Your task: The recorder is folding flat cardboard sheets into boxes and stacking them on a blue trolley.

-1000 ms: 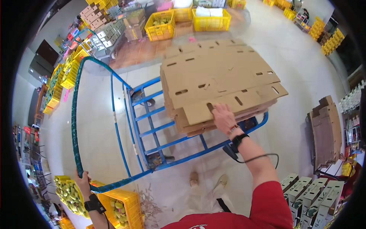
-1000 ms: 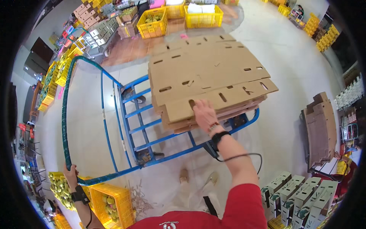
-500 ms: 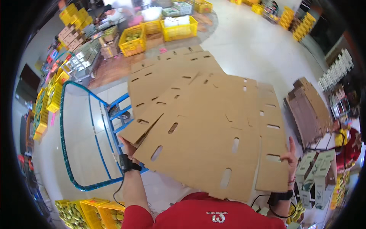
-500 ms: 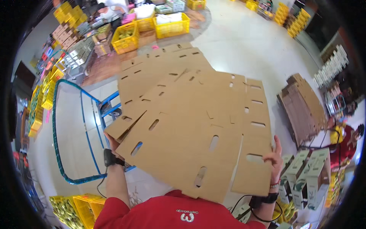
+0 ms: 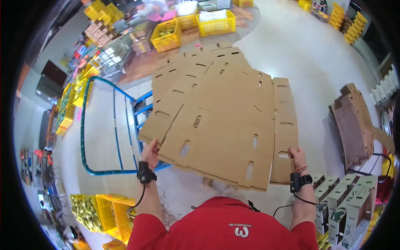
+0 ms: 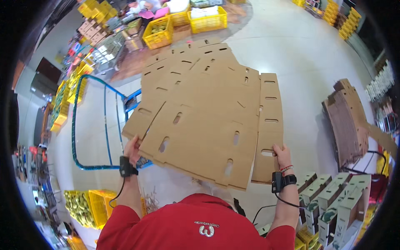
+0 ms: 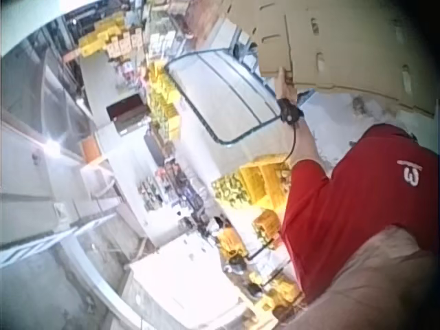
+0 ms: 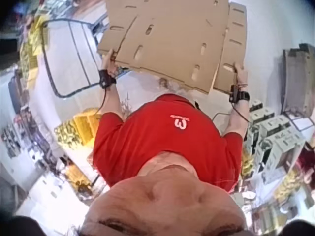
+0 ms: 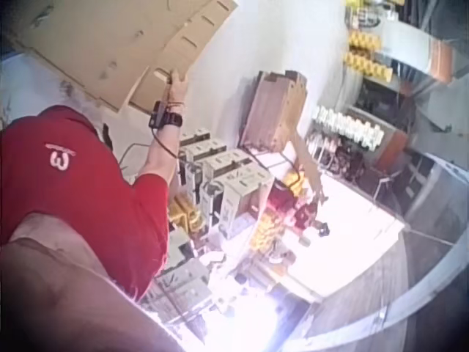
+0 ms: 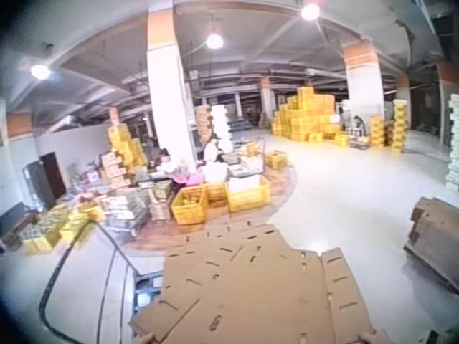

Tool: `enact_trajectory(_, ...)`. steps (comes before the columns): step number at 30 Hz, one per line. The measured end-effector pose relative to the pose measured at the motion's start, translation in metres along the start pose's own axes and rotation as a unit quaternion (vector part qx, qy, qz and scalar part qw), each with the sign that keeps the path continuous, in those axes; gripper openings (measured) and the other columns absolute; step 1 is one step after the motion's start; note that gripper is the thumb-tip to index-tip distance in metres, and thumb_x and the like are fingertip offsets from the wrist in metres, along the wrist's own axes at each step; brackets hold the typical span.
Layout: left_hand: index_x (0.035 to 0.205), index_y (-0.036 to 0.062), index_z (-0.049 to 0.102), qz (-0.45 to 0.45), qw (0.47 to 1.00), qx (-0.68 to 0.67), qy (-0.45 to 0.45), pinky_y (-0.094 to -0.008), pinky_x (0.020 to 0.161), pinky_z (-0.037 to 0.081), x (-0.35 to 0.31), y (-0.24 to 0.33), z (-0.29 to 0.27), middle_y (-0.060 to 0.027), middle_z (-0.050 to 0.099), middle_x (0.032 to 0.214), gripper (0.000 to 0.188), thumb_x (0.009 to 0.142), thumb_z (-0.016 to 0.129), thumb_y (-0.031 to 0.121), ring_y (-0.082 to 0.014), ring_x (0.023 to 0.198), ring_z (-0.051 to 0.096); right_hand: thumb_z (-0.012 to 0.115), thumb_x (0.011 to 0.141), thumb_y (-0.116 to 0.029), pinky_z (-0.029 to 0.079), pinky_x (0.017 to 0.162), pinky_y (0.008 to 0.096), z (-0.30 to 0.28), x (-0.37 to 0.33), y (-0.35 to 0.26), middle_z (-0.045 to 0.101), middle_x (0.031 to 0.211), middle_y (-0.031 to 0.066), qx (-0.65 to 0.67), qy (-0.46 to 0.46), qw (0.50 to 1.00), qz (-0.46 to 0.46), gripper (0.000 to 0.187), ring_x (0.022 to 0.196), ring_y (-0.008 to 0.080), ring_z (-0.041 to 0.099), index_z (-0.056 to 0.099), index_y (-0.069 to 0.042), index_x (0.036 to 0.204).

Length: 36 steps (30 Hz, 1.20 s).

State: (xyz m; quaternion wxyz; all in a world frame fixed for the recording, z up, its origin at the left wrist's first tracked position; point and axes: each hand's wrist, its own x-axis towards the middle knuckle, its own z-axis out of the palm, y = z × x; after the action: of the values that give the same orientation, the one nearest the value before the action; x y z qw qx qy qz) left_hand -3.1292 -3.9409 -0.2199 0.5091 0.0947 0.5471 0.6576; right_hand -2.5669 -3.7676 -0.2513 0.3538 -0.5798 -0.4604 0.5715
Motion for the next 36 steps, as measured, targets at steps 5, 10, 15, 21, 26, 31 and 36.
enact_trajectory(5,0.115,0.0085,0.048,0.050,0.993,-0.105,0.036,-0.0350,0.079,0.048,-0.042,0.001,-0.070,-0.0072,0.059,0.105,0.030,0.088,0.048,0.023,-0.0195,0.091,0.058,0.058,0.081,-0.016,0.036,0.050,0.0208,0.069,0.033,-0.029,0.052,0.065,-0.0018,0.024,-0.088,0.995,-0.050,0.014,0.055,0.0068,0.045,0.054,-0.003,0.084)
enact_trajectory(10,0.118,0.0087,0.044,0.081,0.984,-0.134,0.090,-0.0382,0.081,0.046,-0.010,0.021,-0.074,-0.0074,0.057,0.108,0.033,0.088,0.050,0.020,-0.0221,0.094,0.057,0.057,0.081,-0.016,0.038,0.051,0.0214,0.112,0.072,-0.036,0.054,0.070,-0.0001,0.041,-0.124,0.990,-0.047,0.017,0.057,0.0068,0.047,0.055,-0.002,0.090)
enact_trajectory(15,0.126,0.0097,0.034,0.069,0.976,0.065,0.198,-0.0256,0.059,0.045,0.068,-0.016,-0.084,-0.0064,0.055,0.089,0.056,0.078,0.061,0.020,-0.0148,0.071,0.052,0.063,0.072,-0.020,0.047,0.068,0.0296,0.160,0.135,0.008,0.062,0.088,0.0117,-0.193,-0.016,0.976,-0.102,0.040,0.080,0.0205,0.059,0.054,0.000,0.105)
enact_trajectory(21,0.132,0.0056,0.031,-0.042,0.821,0.465,0.327,-0.0350,0.061,0.048,0.153,-0.043,-0.237,-0.0150,0.053,0.108,0.080,0.071,0.066,0.044,-0.0212,0.086,0.052,0.063,0.068,-0.026,0.047,0.074,0.0331,0.233,0.156,0.038,0.063,0.091,0.0132,-0.359,-0.056,0.931,0.021,0.048,0.085,0.0247,0.061,0.054,-0.003,0.110)
enact_trajectory(26,0.116,-0.0010,0.044,-0.027,0.955,0.239,0.174,-0.0376,0.078,0.045,0.217,-0.072,-0.212,-0.0213,0.057,0.102,0.059,0.076,0.061,0.038,-0.0308,0.093,0.056,0.064,0.068,-0.025,0.047,0.075,0.0350,0.237,0.169,0.048,0.063,0.092,0.0147,-0.477,0.069,0.870,0.107,0.043,0.086,0.0280,0.060,0.057,-0.004,0.105)
enact_trajectory(31,0.105,0.0040,0.052,-0.042,0.760,0.613,0.212,-0.0433,0.079,0.045,0.223,-0.051,-0.120,-0.0204,0.056,0.103,0.043,0.070,0.062,0.027,-0.0365,0.089,0.056,0.065,0.065,-0.026,0.046,0.077,0.0364,0.215,0.179,0.061,0.063,0.091,0.0185,-0.396,0.163,0.890,0.158,0.045,0.087,0.0296,0.060,0.057,0.003,0.099)
enact_trajectory(36,0.100,0.0082,0.056,-0.017,0.666,0.651,0.364,-0.0420,0.079,0.043,0.213,-0.030,-0.097,-0.0145,0.057,0.097,0.037,0.068,0.064,0.026,-0.0332,0.093,0.053,0.067,0.064,-0.035,0.047,0.072,0.0361,0.212,0.197,0.048,0.063,0.086,0.0190,-0.355,0.153,0.891,0.238,0.053,0.081,0.0267,0.061,0.057,0.006,0.095)
